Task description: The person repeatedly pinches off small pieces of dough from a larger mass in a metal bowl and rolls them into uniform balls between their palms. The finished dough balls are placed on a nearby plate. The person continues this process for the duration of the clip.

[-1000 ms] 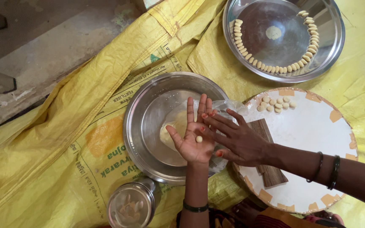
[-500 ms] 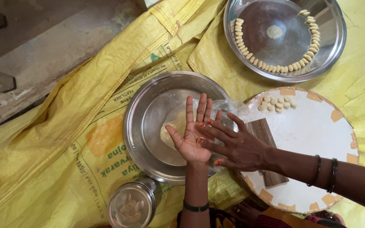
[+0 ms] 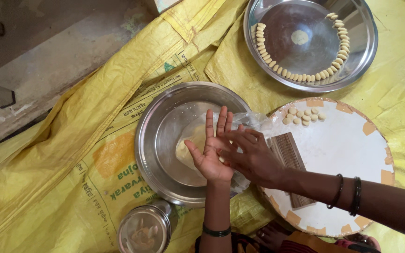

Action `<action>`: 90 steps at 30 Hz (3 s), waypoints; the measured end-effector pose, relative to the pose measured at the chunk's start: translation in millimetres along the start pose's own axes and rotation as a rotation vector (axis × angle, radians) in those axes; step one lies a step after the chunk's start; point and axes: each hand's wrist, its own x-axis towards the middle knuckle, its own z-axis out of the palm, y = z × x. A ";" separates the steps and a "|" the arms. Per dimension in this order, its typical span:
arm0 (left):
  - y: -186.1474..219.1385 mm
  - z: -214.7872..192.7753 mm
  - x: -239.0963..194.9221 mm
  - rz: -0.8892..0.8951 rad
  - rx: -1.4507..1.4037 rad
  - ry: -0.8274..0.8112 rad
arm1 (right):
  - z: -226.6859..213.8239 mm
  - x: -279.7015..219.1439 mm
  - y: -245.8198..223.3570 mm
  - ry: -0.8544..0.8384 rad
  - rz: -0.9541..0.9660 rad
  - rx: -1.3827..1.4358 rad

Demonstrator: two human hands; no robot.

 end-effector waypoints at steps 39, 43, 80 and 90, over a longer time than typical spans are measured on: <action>-5.1 -33.3 -8.1 -0.116 2.029 -0.002 | -71.2 -131.7 232.7 -0.183 0.661 -0.576; 5.5 -43.7 -11.9 -0.024 2.278 -0.092 | -69.4 -110.5 210.9 0.096 0.546 -0.510; 2.9 -65.3 -7.0 -0.081 2.440 0.092 | 103.4 0.8 139.8 -0.296 -0.037 -0.178; 0.2 -65.1 -5.5 -0.090 2.445 0.139 | 101.4 5.7 123.8 -0.126 0.507 0.226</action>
